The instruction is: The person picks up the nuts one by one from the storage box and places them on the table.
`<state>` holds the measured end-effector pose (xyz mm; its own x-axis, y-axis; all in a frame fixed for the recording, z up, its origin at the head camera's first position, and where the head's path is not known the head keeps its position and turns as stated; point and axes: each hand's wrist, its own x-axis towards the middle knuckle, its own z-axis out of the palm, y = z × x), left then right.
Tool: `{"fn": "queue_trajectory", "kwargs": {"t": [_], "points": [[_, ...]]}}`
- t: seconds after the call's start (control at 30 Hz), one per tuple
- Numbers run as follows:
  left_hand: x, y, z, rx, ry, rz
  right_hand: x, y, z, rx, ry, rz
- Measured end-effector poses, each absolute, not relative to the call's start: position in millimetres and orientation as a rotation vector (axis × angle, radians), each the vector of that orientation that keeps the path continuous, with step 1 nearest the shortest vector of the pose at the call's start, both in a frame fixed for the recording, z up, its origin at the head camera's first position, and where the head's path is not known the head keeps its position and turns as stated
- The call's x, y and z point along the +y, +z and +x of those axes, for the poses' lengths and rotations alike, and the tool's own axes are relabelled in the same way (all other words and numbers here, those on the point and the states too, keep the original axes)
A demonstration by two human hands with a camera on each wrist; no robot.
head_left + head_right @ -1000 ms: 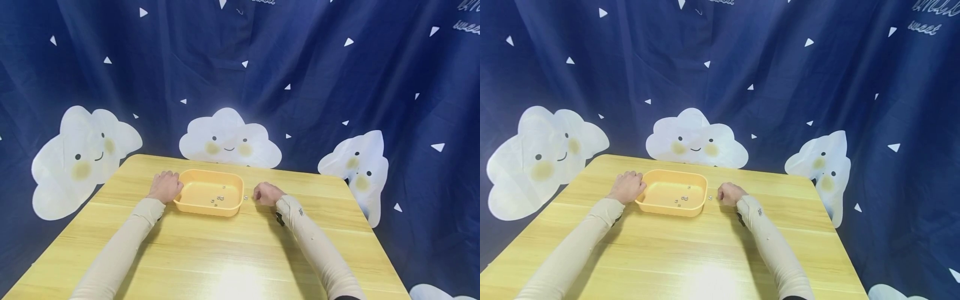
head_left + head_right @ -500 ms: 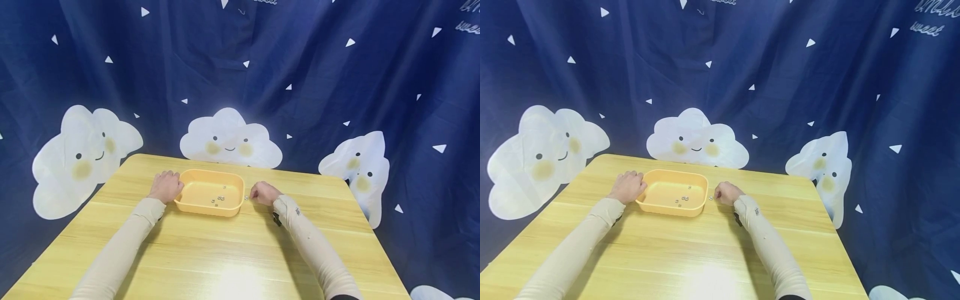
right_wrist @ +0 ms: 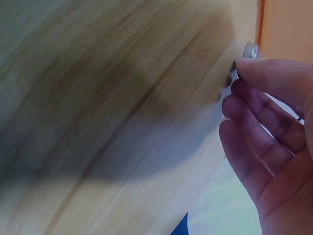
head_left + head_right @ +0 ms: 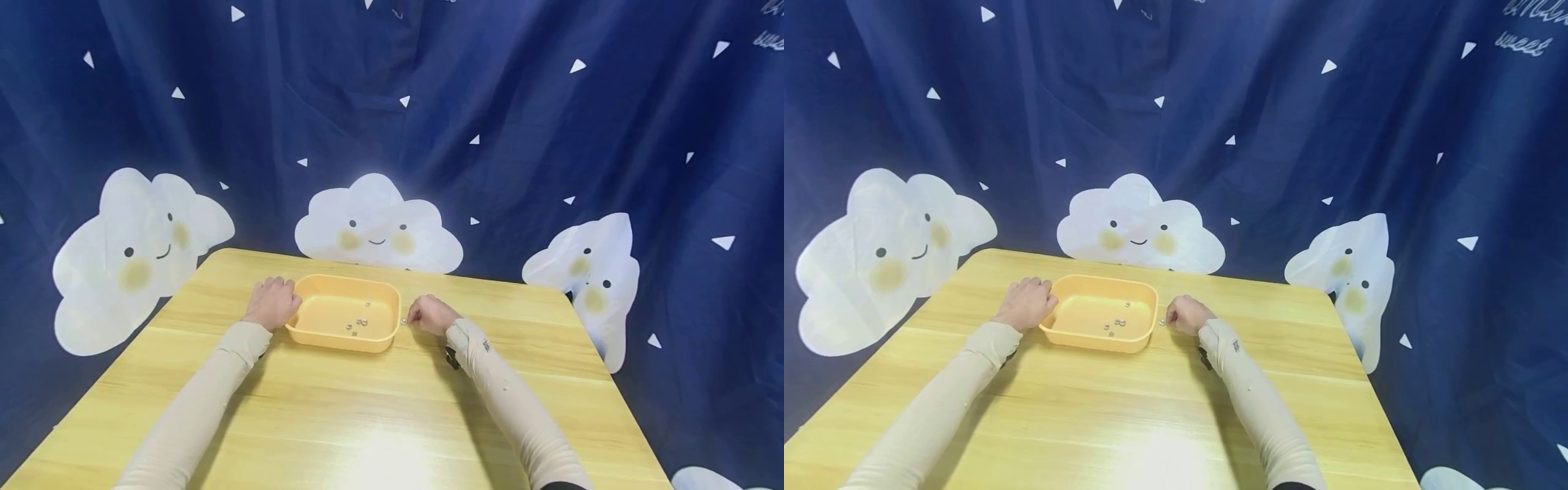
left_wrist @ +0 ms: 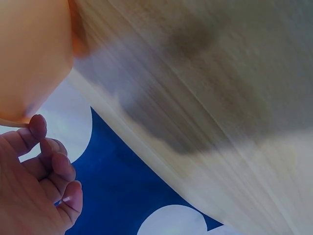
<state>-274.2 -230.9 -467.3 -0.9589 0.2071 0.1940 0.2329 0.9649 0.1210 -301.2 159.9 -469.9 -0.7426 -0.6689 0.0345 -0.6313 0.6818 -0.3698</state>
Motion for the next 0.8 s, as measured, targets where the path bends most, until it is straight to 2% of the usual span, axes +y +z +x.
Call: {"fn": "queue_trajectory", "kwargs": {"t": [0.8], "points": [[-230.3, -466.5, -273.6, -2.909, -0.228, -0.328, 160.5, -471.7, -301.8, 2.78, -0.553, -1.08]]}}
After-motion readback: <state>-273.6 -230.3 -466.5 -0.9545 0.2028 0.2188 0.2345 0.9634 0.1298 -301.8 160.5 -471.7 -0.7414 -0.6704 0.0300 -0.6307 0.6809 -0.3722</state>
